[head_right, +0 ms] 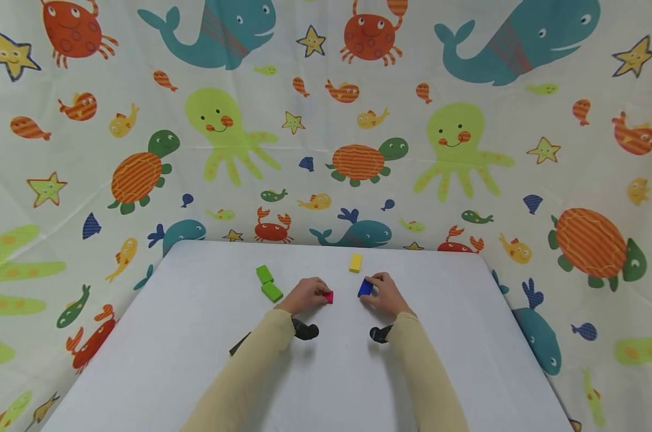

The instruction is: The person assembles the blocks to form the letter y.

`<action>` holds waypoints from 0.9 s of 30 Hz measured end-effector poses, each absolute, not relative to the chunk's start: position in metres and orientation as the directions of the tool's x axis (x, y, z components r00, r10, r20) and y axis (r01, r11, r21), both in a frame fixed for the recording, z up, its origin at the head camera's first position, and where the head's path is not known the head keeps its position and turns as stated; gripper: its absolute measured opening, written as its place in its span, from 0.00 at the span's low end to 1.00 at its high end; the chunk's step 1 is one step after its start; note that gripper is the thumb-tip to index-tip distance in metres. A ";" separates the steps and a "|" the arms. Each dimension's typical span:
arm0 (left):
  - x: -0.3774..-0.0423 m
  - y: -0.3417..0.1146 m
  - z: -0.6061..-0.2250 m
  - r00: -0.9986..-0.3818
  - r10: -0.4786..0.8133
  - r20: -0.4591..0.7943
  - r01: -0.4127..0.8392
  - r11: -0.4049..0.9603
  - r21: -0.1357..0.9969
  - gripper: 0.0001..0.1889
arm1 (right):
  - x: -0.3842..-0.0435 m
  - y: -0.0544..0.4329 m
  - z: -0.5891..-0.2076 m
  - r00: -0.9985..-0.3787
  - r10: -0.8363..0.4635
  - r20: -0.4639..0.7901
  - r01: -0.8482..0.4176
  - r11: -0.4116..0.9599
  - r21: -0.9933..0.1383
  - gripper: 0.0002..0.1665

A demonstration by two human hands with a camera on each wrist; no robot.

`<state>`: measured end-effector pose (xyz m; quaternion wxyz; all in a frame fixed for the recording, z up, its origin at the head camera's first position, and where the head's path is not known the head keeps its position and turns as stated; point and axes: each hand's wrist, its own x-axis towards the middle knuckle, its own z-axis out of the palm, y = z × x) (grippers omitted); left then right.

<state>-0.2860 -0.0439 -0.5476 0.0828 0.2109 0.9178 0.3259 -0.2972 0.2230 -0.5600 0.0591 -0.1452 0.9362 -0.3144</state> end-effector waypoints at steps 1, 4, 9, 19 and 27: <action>-0.286 -0.043 -0.548 -0.899 0.439 -0.013 0.330 0.694 0.640 0.12 | -0.297 0.224 -0.560 -0.947 -0.320 -0.019 -0.243 0.754 -0.610 0.37; -0.288 -0.041 -0.550 -0.898 0.439 0.011 0.343 0.686 0.641 0.10 | -0.295 0.227 -0.561 -0.944 -0.329 -0.007 -0.256 0.750 -0.610 0.35; -0.290 -0.036 -0.553 -0.895 0.441 0.066 0.390 0.703 0.595 0.08 | -0.295 0.221 -0.563 -0.951 -0.300 0.069 -0.284 0.770 -0.572 0.32; -0.286 -0.020 -0.550 -0.917 0.393 0.065 0.364 0.760 0.538 0.08 | -0.295 0.204 -0.569 -0.965 -0.241 0.102 -0.256 0.783 -0.567 0.31; -0.286 -0.016 -0.551 -0.925 0.375 0.063 0.347 0.765 0.543 0.07 | -0.296 0.196 -0.568 -0.968 -0.222 0.116 -0.249 0.801 -0.545 0.31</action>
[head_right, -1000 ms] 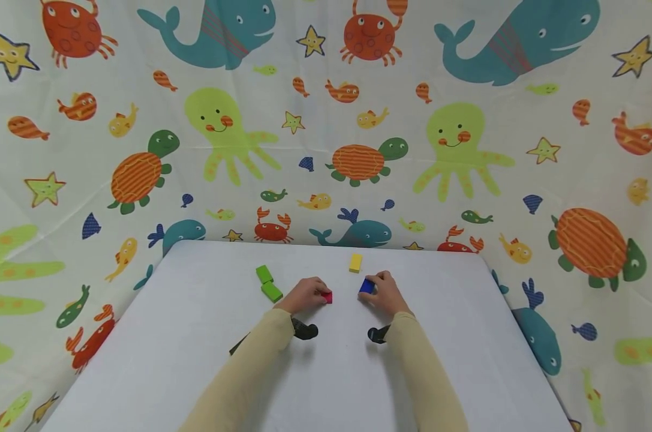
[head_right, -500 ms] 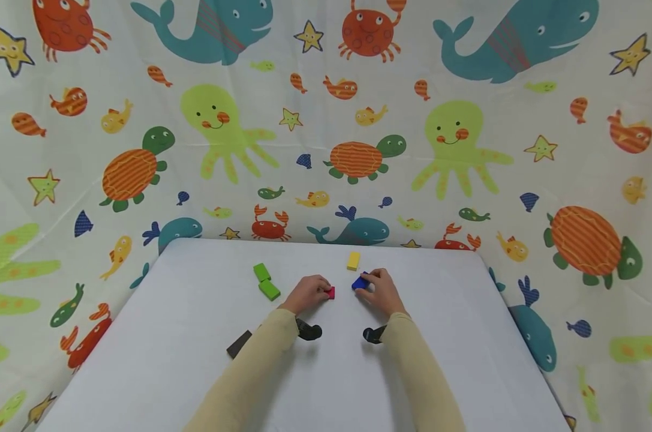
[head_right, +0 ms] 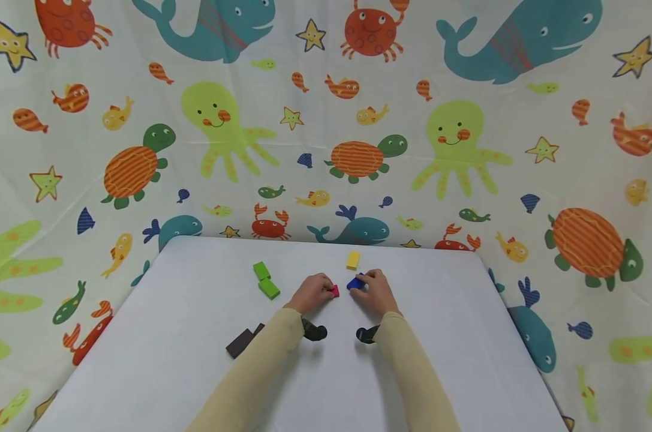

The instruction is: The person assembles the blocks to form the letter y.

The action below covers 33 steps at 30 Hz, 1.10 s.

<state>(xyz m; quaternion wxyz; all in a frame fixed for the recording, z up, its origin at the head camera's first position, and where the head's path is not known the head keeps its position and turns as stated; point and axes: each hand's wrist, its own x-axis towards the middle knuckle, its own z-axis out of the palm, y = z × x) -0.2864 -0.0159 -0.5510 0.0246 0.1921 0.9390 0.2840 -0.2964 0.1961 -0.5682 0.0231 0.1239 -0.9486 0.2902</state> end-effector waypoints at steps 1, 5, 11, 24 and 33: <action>-0.287 -0.016 -0.552 -0.926 0.372 0.065 0.345 0.764 0.546 0.07 | -0.297 0.194 -0.568 -0.968 -0.221 0.119 -0.250 0.798 -0.548 0.30; -0.289 -0.015 -0.557 -0.935 0.349 0.068 0.323 0.756 0.569 0.08 | -0.297 0.189 -0.569 -0.969 -0.219 0.118 -0.246 0.792 -0.559 0.30; -0.289 -0.014 -0.560 -0.951 0.307 0.045 0.264 0.724 0.637 0.11 | -0.296 0.186 -0.573 -0.972 -0.210 0.103 -0.230 0.784 -0.577 0.31; -0.289 -0.004 -0.560 -0.966 0.255 0.037 0.221 0.749 0.624 0.11 | -0.293 0.177 -0.568 -0.973 -0.192 0.125 -0.229 0.799 -0.556 0.30; -0.292 -0.005 -0.565 -0.959 0.275 0.071 0.260 0.751 0.606 0.10 | -0.292 0.174 -0.568 -0.973 -0.189 0.132 -0.231 0.783 -0.578 0.30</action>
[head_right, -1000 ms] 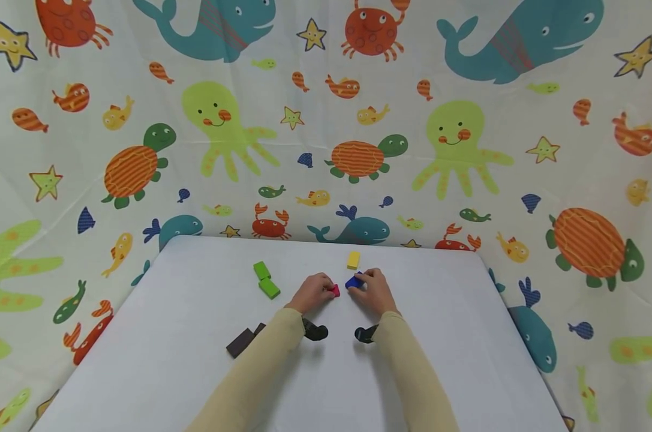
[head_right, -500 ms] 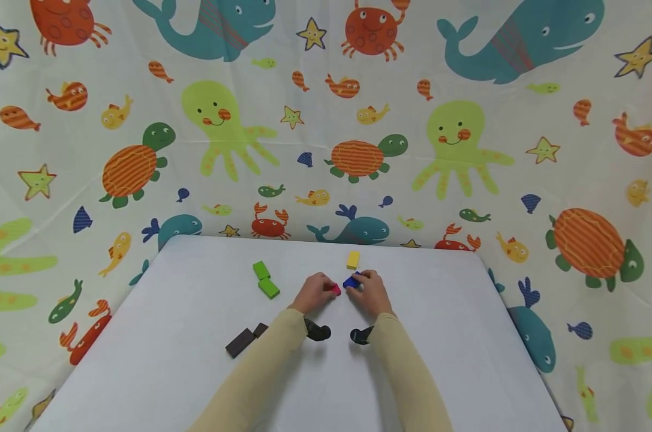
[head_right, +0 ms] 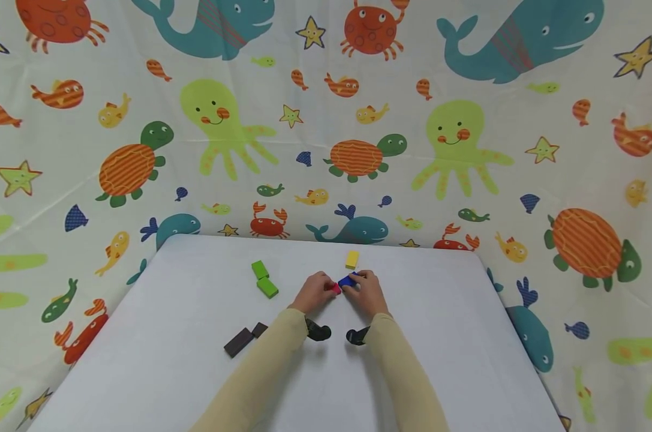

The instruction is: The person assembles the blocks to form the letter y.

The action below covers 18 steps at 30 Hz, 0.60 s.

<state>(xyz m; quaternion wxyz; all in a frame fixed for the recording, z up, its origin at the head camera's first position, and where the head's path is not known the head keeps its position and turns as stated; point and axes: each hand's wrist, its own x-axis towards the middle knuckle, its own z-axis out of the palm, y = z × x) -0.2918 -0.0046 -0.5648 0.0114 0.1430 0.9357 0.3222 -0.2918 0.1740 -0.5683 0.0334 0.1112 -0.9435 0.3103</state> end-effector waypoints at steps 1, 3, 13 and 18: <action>-0.292 -0.005 -0.565 -0.957 0.279 0.077 0.268 0.756 0.598 0.10 | -0.292 0.173 -0.569 -0.974 -0.187 0.131 -0.229 0.782 -0.580 0.30; -0.292 -0.005 -0.565 -0.956 0.281 0.083 0.275 0.760 0.589 0.09 | -0.293 0.173 -0.571 -0.974 -0.186 0.131 -0.228 0.782 -0.580 0.29; -0.289 -0.004 -0.559 -0.958 0.277 0.077 0.268 0.760 0.592 0.08 | -0.294 0.171 -0.578 -0.976 -0.163 0.148 -0.219 0.776 -0.591 0.28; -0.287 -0.005 -0.556 -0.960 0.273 0.067 0.257 0.757 0.601 0.08 | -0.294 0.170 -0.578 -0.977 -0.156 0.144 -0.211 0.779 -0.591 0.28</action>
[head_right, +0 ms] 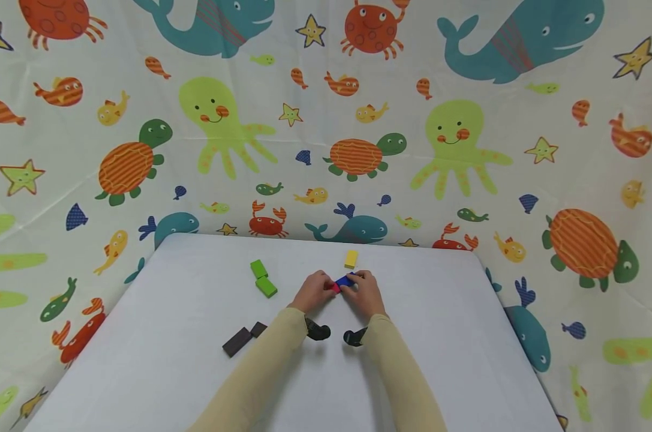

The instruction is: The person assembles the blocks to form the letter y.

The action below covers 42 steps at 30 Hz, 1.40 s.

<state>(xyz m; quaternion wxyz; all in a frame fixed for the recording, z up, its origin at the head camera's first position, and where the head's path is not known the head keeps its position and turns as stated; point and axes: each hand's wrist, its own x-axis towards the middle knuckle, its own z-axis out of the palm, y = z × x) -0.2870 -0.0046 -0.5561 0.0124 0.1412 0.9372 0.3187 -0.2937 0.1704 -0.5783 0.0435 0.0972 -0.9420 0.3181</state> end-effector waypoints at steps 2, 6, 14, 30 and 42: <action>-0.286 -0.005 -0.556 -0.960 0.272 0.065 0.255 0.757 0.601 0.08 | -0.293 0.170 -0.578 -0.978 -0.154 0.144 -0.210 0.775 -0.596 0.28; -0.286 -0.005 -0.554 -0.961 0.271 0.061 0.252 0.757 0.603 0.09 | -0.293 0.168 -0.578 -0.979 -0.145 0.143 -0.202 0.770 -0.605 0.28; -0.288 -0.006 -0.550 -0.964 0.261 0.047 0.236 0.765 0.599 0.09 | -0.292 0.165 -0.575 -0.980 -0.137 0.141 -0.195 0.765 -0.614 0.28; -0.289 -0.006 -0.548 -0.955 0.288 0.077 0.275 0.755 0.596 0.08 | -0.294 0.166 -0.574 -0.983 -0.129 0.127 -0.180 0.769 -0.614 0.28; -0.291 -0.005 -0.555 -0.961 0.273 0.053 0.246 0.748 0.616 0.10 | -0.295 0.174 -0.577 -0.971 -0.169 0.169 -0.238 0.749 -0.618 0.26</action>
